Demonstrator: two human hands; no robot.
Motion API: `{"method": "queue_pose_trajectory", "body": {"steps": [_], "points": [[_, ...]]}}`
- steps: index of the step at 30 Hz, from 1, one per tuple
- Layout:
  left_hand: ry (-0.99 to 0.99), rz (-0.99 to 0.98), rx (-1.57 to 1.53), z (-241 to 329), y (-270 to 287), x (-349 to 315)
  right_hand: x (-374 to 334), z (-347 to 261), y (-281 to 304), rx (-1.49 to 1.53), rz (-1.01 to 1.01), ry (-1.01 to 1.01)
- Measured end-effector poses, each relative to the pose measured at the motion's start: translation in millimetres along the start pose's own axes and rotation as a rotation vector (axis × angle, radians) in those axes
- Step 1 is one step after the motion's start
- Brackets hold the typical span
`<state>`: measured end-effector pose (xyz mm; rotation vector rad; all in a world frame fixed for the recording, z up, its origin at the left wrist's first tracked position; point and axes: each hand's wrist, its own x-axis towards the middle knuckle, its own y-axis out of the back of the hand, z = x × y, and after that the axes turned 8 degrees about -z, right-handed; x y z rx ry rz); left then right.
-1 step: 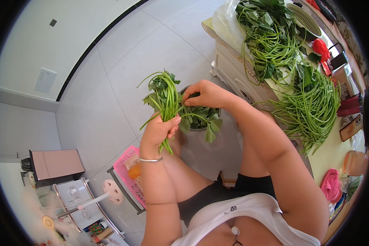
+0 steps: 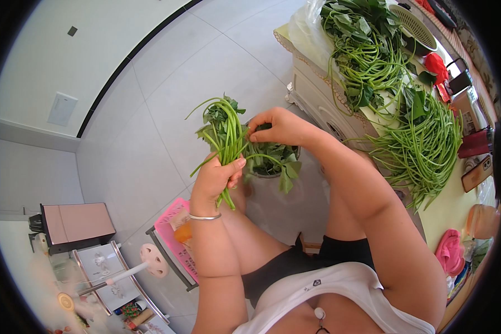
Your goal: The person sorts leafy vegetables by hand, picking through a large pile on a table and placing selected stalks into a small bucket.
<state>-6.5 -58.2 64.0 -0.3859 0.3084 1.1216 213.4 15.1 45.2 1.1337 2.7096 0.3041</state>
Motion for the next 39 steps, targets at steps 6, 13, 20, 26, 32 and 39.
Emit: {"method": "queue_pose_trajectory", "body": {"steps": [6,13,20,26,32,39], "points": [[0.01,0.012,0.004,1,1,-3,1,3,4,-0.157,0.019,0.073],[-0.01,0.05,0.029,0,-3,5,7,11,-11,-0.538,0.372,0.17],[-0.03,0.103,-0.006,1,2,-6,6,21,47,0.185,0.513,0.142],[-0.028,0.094,0.021,2,3,-2,-8,10,2,-0.128,0.134,0.17],[-0.041,0.086,0.038,0,-3,3,-1,-1,-14,-0.452,0.344,0.056],[-0.019,0.149,0.032,5,-9,17,16,13,-29,-0.044,0.62,-0.074]]}}
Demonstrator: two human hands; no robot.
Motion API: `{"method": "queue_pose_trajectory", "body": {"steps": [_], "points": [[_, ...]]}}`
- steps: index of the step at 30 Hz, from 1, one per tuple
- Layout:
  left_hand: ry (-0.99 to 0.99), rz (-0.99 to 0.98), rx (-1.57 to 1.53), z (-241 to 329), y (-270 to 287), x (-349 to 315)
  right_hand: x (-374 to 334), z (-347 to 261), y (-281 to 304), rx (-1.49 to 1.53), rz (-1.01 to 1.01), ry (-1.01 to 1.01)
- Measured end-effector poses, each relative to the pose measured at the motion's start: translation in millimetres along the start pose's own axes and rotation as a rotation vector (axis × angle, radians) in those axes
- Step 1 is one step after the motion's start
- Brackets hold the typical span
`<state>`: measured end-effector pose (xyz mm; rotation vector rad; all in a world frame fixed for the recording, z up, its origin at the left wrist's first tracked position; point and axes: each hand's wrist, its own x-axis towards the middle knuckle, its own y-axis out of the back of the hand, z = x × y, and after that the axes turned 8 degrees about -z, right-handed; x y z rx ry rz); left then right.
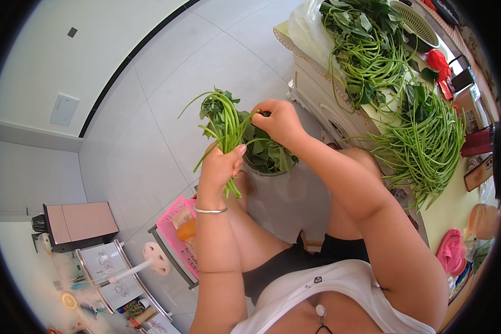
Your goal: The person sorts leafy vegetables by hand, picking through a large pile on a table and placing selected stalks into a small bucket.
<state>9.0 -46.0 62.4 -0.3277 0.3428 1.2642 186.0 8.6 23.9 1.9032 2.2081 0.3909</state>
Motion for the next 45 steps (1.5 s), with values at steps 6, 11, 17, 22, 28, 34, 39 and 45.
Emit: {"method": "queue_pose_trajectory", "body": {"steps": [6,11,17,22,28,34,39,45], "points": [[-0.016,0.06,-0.076,-1,8,-13,35,27,47,0.255,-0.109,-0.11],[-0.061,0.177,-0.126,-2,22,-10,2,-9,46,0.3,-0.545,-0.123],[-0.085,0.223,-0.112,-6,23,-5,-5,-3,28,0.001,-0.604,0.042],[-0.12,0.214,-0.1,-5,19,-8,-3,-3,22,-0.462,-0.222,0.333],[-0.109,0.142,-0.081,0,4,-11,0,-2,7,-0.275,0.002,0.127],[-0.176,0.107,-0.232,6,16,-30,35,40,51,0.11,-0.092,-0.221],[-0.23,0.096,-0.133,-4,24,-25,15,56,13,-0.223,-0.291,0.034],[-0.304,0.151,0.471,-21,19,-14,18,19,11,0.04,-0.261,-0.055]]}}
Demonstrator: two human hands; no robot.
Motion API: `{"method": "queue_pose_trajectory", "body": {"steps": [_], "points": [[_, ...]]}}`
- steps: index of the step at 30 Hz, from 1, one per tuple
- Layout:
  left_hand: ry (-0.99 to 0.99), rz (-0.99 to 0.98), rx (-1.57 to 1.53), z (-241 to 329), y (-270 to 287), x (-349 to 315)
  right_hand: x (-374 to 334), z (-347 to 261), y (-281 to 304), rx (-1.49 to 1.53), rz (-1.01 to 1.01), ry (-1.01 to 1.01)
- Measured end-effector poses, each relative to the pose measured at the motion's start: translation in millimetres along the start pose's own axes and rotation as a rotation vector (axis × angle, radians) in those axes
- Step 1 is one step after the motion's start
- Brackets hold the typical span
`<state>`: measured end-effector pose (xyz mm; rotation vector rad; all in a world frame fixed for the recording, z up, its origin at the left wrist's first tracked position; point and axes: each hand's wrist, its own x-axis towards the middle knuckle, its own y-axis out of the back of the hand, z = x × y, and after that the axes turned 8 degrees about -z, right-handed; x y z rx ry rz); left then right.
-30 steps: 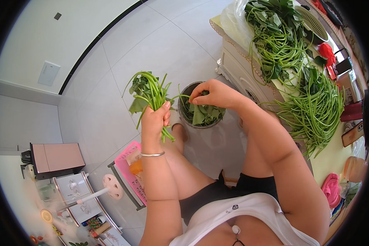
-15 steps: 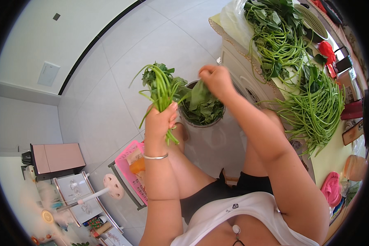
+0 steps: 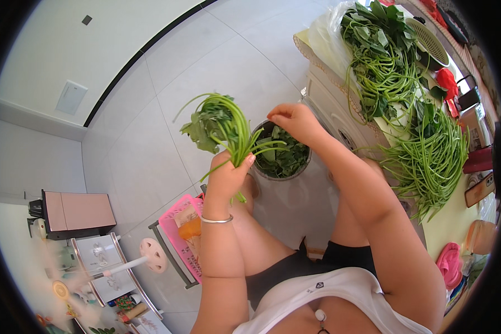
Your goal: The person sorts leafy vegetables by hand, picking through a large pile on a table and placing selected stalks into a small bucket.
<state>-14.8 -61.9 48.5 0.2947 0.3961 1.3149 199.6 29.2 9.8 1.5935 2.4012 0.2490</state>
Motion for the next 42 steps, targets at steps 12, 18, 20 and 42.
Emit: {"method": "queue_pose_trajectory", "body": {"steps": [12,18,20,42], "points": [[0.054,-0.055,0.403,18,-17,8,-29,-40,20,-0.593,0.014,0.724],[0.055,-0.068,0.373,13,-22,8,-33,-43,21,-0.439,-0.148,0.702],[0.048,-0.065,0.362,15,-25,10,-35,-44,17,-0.381,-0.166,0.696],[0.1,0.132,0.397,6,-3,12,-20,-20,67,0.642,0.104,0.066]]}}
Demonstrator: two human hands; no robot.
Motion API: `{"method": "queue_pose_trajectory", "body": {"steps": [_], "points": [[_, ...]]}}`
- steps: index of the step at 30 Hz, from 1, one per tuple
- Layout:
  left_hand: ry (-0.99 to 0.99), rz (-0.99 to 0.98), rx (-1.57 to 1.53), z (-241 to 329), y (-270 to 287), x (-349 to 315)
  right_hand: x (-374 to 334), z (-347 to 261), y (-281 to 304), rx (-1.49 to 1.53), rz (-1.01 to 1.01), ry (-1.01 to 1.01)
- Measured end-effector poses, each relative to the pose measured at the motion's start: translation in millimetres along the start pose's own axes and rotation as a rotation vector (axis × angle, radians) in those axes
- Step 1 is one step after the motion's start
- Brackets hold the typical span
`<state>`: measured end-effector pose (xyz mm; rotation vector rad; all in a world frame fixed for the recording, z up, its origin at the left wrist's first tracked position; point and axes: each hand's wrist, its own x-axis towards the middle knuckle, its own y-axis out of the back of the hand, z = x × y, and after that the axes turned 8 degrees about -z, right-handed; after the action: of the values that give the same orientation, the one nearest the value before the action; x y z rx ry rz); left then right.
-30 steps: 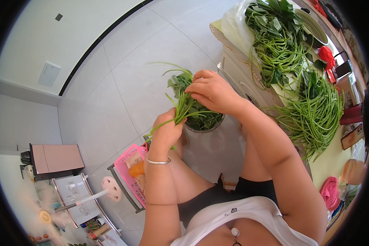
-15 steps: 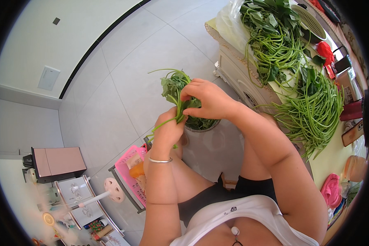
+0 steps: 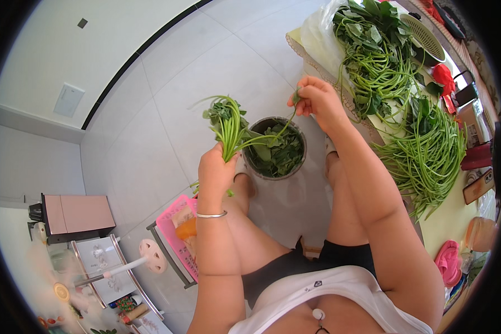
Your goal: The person sorts leafy vegetables by hand, picking through a large pile on a table and placing selected stalks into a small bucket.
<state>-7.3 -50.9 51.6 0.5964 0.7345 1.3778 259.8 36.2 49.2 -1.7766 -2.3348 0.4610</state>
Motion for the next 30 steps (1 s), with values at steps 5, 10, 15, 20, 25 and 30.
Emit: {"method": "queue_pose_trajectory", "body": {"steps": [5,10,15,20,25,30], "points": [[0.008,0.049,0.075,0,2,-2,9,27,-10,-0.441,-0.091,-0.279],[-0.044,0.091,0.204,3,0,-1,12,52,-25,-0.815,-0.152,-0.161],[-0.08,0.009,0.495,5,-8,-1,8,29,-55,-0.592,-0.033,0.222],[-0.124,-0.064,0.57,19,-17,0,4,37,-48,-0.995,-0.14,0.321],[-0.052,-0.045,0.468,10,-17,0,7,26,-47,-0.594,-0.086,0.122],[-0.046,-0.051,0.429,13,-15,2,4,29,-41,-0.213,-0.193,0.129]]}}
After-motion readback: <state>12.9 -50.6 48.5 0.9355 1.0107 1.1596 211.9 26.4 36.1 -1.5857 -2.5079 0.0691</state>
